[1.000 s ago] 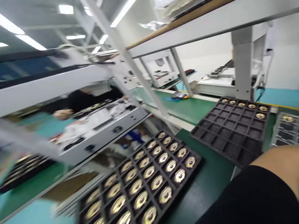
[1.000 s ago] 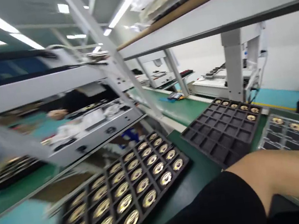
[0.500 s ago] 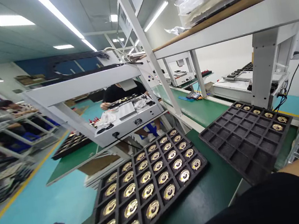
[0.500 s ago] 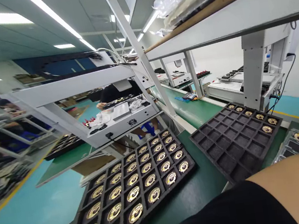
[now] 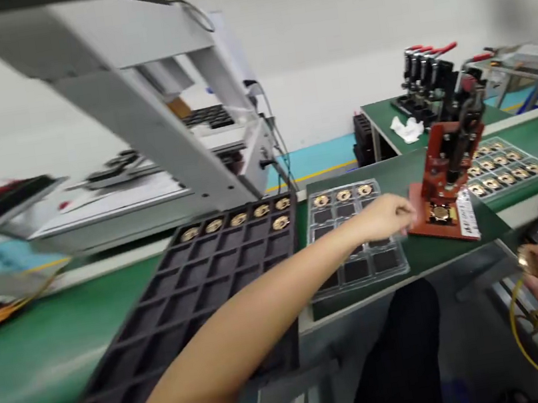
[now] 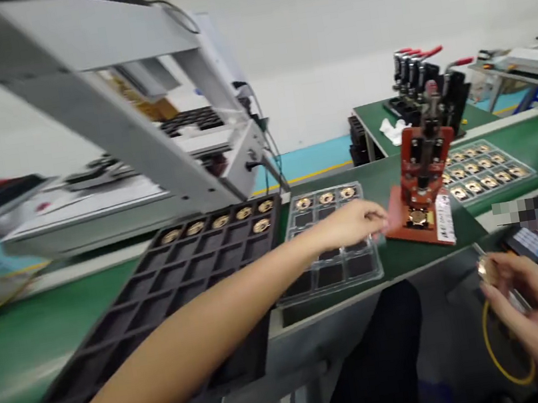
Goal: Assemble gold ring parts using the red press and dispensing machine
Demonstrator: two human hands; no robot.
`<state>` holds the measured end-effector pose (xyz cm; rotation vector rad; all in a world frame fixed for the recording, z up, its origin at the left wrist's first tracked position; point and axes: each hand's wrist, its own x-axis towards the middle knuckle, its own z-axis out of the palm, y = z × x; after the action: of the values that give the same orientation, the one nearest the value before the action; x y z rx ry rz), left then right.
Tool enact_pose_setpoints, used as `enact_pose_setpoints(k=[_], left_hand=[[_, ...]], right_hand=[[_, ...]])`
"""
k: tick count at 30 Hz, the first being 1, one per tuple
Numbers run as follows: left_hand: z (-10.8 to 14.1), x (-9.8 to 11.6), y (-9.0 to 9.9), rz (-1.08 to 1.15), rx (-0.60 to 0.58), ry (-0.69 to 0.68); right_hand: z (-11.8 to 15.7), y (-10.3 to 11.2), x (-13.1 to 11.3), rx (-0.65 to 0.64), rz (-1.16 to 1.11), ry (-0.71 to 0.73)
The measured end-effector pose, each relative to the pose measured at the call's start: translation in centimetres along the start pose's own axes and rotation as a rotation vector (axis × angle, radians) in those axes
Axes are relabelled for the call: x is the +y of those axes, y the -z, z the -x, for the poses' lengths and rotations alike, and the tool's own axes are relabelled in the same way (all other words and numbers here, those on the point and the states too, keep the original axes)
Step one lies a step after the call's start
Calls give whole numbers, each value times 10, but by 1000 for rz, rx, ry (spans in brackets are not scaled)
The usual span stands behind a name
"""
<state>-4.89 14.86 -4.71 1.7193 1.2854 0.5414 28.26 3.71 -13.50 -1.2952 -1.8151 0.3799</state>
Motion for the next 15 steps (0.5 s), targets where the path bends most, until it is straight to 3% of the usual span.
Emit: enact_pose_setpoints(k=[3, 6, 11, 15], left_hand=[[-16, -28, -31, -104, -3, -31], [-42, -33, -50, -203, 57, -94], [-76, -26, -58, -238, 51, -165], [-80, -29, -53, -223, 88, -161]], right_hand=[[-37, -28, -3, -11, -24, 9], [-71, -52, 3, -33, -28, -18], [-84, -60, 22, -107, -105, -85], [-92, -69, 28, -155, -121, -60]])
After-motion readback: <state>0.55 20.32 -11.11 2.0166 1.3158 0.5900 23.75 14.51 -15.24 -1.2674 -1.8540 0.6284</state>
